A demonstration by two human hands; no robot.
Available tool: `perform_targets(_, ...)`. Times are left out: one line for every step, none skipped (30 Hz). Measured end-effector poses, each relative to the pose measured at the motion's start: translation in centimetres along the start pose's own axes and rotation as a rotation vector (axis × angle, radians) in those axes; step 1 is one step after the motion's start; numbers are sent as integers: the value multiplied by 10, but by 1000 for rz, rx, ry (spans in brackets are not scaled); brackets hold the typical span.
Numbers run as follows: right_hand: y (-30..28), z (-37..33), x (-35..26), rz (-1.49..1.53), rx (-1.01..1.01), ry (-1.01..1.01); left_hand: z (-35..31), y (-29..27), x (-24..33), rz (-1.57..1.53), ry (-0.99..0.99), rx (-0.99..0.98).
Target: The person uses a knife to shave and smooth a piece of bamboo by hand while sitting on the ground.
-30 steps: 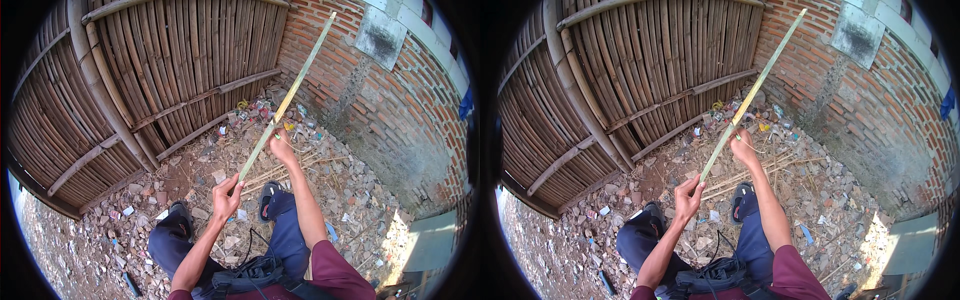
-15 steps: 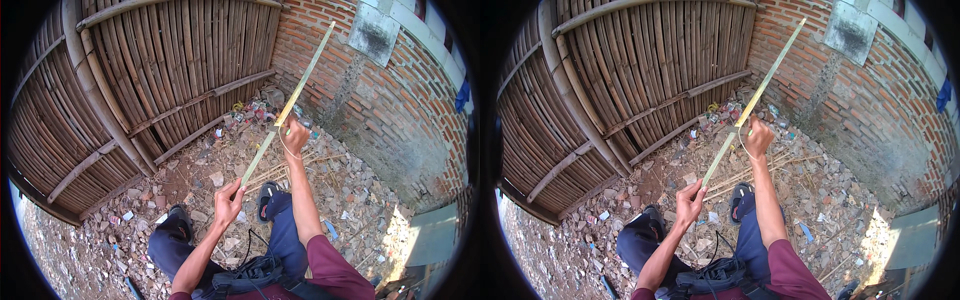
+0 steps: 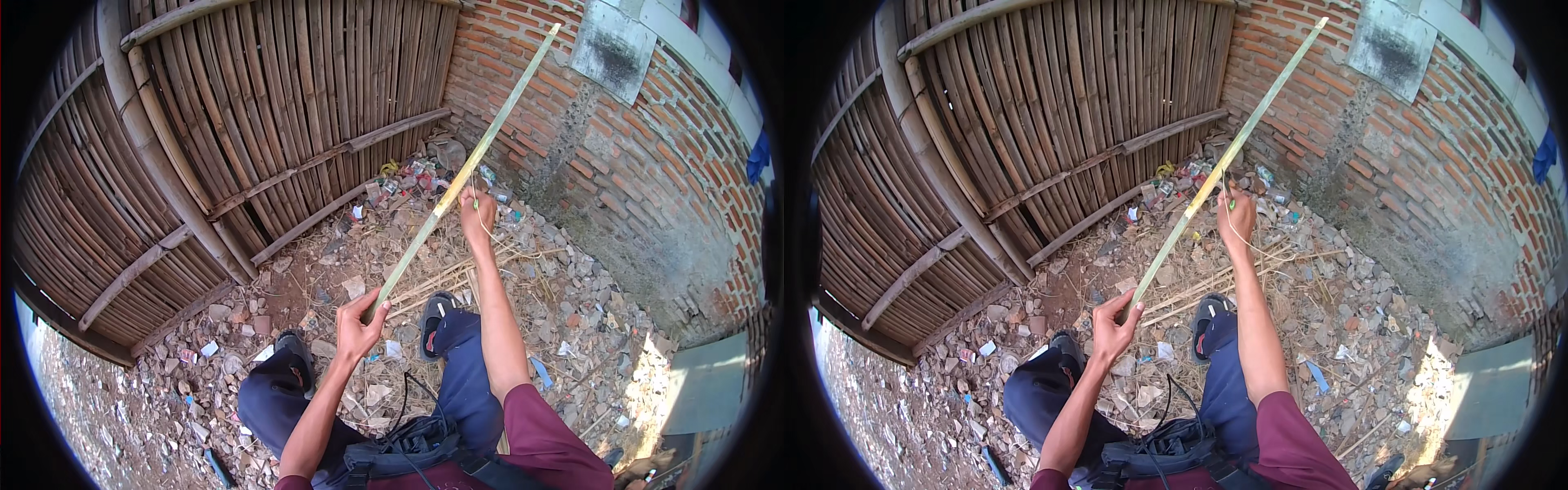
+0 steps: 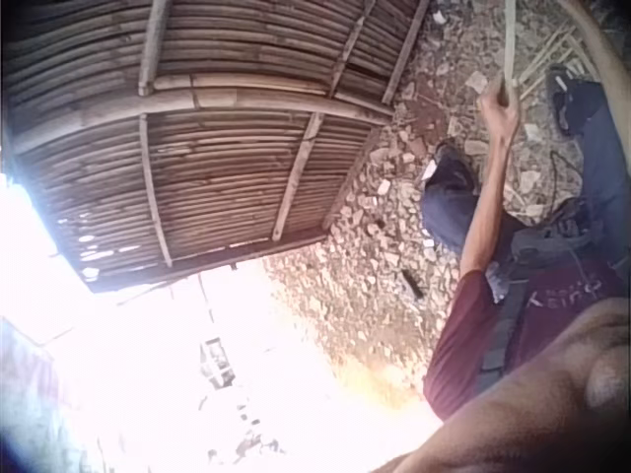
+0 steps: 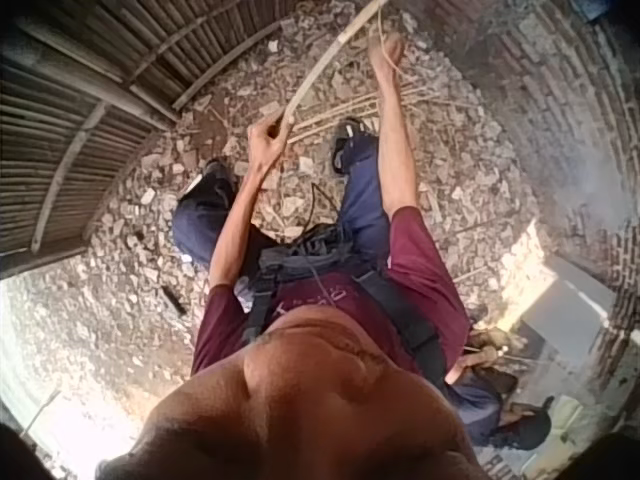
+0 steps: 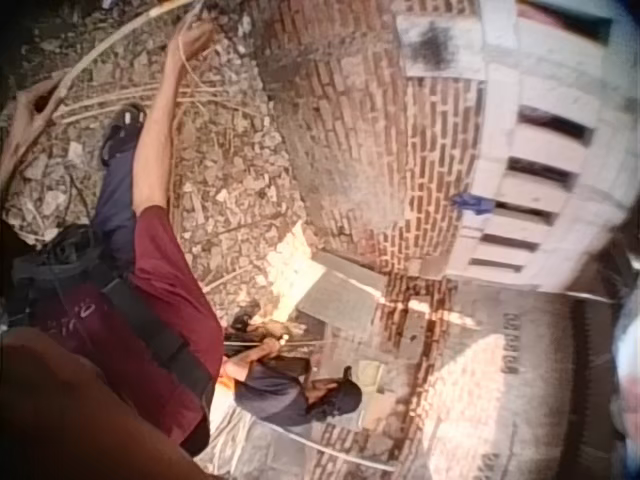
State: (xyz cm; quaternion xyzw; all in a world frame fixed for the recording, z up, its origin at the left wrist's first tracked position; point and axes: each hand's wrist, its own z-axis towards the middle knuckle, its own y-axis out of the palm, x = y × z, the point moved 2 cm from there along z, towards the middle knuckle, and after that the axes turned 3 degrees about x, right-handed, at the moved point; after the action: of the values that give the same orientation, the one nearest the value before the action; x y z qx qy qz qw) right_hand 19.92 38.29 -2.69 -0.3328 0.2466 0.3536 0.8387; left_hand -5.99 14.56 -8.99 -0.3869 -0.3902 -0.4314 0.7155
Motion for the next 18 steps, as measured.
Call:
perform_targets(4,-4,-6,18,42,-22,2,-5,0,7,-3,2)
perform_targets(4,-7,-11,24,39,-18,4,-9,0,66,-41,-41)
perform_targets(5,-9,-15,33,-3,18,6,-13,1,126,-81,-84)
perform_targets(4,-11,-13,36,-43,55,7,-13,3,179,-118,-131)
perform_targets(5,-12,-12,22,-52,-17,9,-12,6,218,-110,-143)
perform_targets(4,-16,-10,20,-51,-14,10,-10,6,218,-111,-147)
perform_targets(8,-24,-32,-18,-45,-28,9,-15,3,243,-130,-149)
perform_targets(7,-29,-44,-68,-30,-44,9,-15,1,256,-142,-159)
perform_targets(10,-33,-46,-15,-33,-35,10,-14,-4,258,-146,-154)
perform_targets(11,-36,-47,-12,-36,-34,11,-11,-6,248,-76,-139)
perform_targets(12,-38,-49,-42,-9,-83,11,-10,-7,238,-7,-124)
perform_targets(14,-40,-52,-72,18,-132,11,-8,-10,241,-11,-121)
perform_targets(14,-43,-58,-78,63,-201,13,-7,-5,199,28,-73)
perform_targets(15,-46,-63,-73,58,-198,15,-7,0,158,67,-25)
perform_targets(17,-48,-69,-99,16,-269,16,-7,2,147,21,-49)
perform_targets(19,-52,-74,-124,-26,-342,18,-7,7,153,15,-47)
perform_targets(23,-57,-79,-160,-31,-349,19,-5,10,71,-33,-51)
perform_targets(26,-62,-84,-154,-37,-347,20,-4,12,-11,-82,-55)
